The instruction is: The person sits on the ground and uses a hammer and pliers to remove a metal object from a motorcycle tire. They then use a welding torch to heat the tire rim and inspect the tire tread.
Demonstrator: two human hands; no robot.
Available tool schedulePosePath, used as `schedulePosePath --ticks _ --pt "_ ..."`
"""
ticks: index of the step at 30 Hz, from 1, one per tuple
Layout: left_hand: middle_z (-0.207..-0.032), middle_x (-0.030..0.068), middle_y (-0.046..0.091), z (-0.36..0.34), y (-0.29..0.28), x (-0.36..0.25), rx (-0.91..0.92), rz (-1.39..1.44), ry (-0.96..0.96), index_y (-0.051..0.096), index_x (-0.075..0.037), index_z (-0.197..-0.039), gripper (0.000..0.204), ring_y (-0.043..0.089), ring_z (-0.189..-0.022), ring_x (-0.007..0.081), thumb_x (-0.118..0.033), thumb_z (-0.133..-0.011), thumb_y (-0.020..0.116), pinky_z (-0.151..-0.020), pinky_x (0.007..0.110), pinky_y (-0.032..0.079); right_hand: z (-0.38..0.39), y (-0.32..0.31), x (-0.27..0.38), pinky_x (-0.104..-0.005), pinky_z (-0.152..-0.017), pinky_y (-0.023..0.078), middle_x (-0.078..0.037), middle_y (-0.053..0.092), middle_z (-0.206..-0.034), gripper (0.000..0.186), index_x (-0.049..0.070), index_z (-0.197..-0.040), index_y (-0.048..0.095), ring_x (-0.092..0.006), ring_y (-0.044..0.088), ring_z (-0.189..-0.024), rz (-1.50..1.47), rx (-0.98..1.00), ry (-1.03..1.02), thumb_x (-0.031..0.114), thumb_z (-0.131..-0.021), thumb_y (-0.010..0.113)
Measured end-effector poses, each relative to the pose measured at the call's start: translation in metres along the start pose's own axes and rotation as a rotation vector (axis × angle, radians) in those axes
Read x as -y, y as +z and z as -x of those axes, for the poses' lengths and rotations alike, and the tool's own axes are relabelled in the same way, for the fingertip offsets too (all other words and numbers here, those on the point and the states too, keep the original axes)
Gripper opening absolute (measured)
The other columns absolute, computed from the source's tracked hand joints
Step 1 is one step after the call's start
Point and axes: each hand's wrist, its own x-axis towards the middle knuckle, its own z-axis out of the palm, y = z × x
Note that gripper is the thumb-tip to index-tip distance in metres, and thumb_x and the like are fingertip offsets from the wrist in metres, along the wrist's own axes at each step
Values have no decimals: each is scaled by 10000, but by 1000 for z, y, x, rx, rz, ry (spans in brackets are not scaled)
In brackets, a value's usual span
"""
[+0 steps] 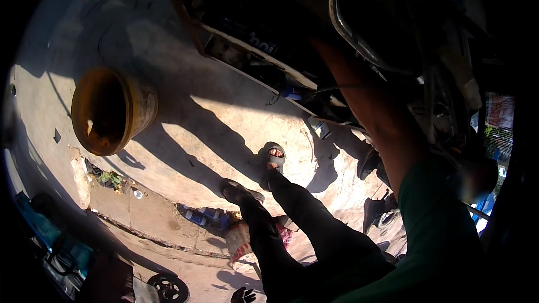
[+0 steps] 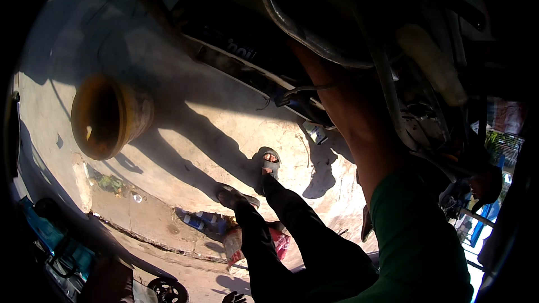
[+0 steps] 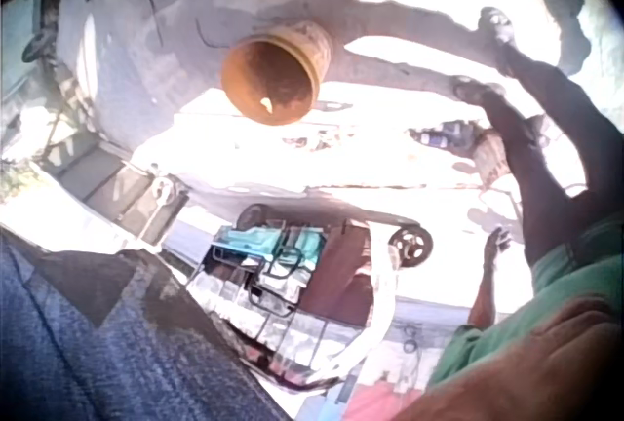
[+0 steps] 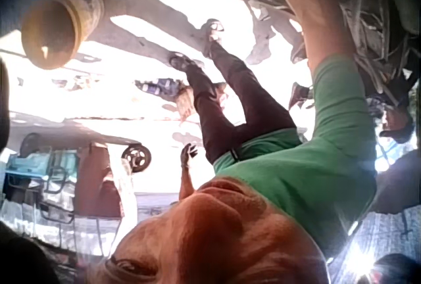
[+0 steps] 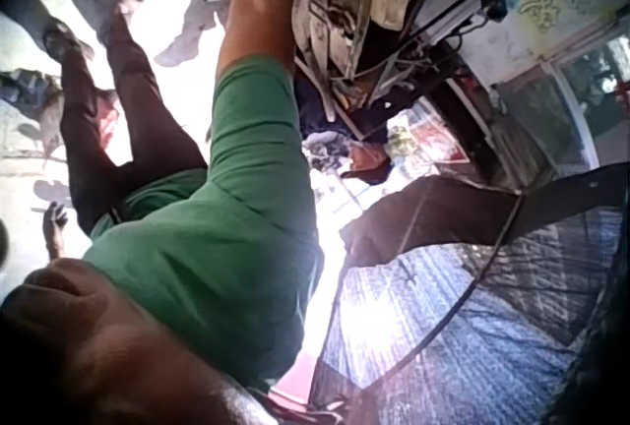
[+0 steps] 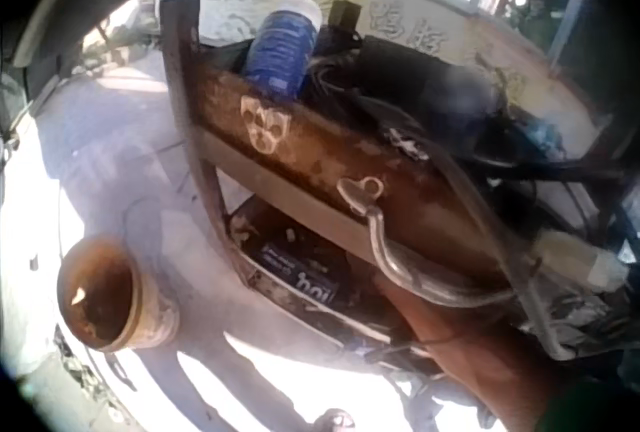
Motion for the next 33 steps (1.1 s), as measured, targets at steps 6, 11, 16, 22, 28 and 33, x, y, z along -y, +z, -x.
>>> schedulePosePath --ticks 6,11,16,22,28,33 --pt "-1199 207 690 2 0 -36 15 -77 53 519 -50 -1383 468 716 -946 327 -359 -1034 568 -746 420 600 2 -9 -10 -381 -938 478 -172 599 -1241 320 36 -1258 589 -256 589 -1123 -6 -9 20 260 -1038 525" --pt "-1202 212 687 12 9 -54 -16 -105 72 509 -52 -1398 493 723 -954 340 -364 -1025 587 -733 421 612 6 -4 -1 -371 -917 483 -163 605 -1218 306 38 -1243 594 -248 594 -1098 -65 -4 -8 252 -1033 536" --pt "-1202 217 689 7 10 -72 -47 -164 71 506 -31 -1405 515 727 -925 337 -371 -1025 577 -725 419 616 33 -39 -6 -361 -896 487 -154 611 -1194 291 40 -1229 599 -239 600 -1073 -219 2 -52 244 -1028 547" --pt "-1228 226 675 -13 4 -79 42 -152 102 494 -28 -1414 549 720 -935 340 -392 -1015 590 -761 443 608 84 -72 4 -350 -870 492 -144 618 -1165 273 42 -1211 605 -229 607 -1043 -585 121 -91 234 -1022 559" --pt "-1235 233 668 -10 14 -103 7 -199 72 475 -18 -1426 570 717 -960 349 -403 -1021 584 -790 462 610 110 -88 7 -338 -845 498 -133 625 -1137 255 45 -1193 611 -219 613 -1013 -783 200 -67 224 -1015 572" --pt "-1241 231 662 -10 18 -113 27 -229 93 471 -13 -1432 572 713 -986 347 -402 -1026 575 -803 463 611 120 -99 4 -328 -823 502 -124 631 -1113 240 47 -1178 616 -210 619 -988 -840 260 -76 215 -1010 583"
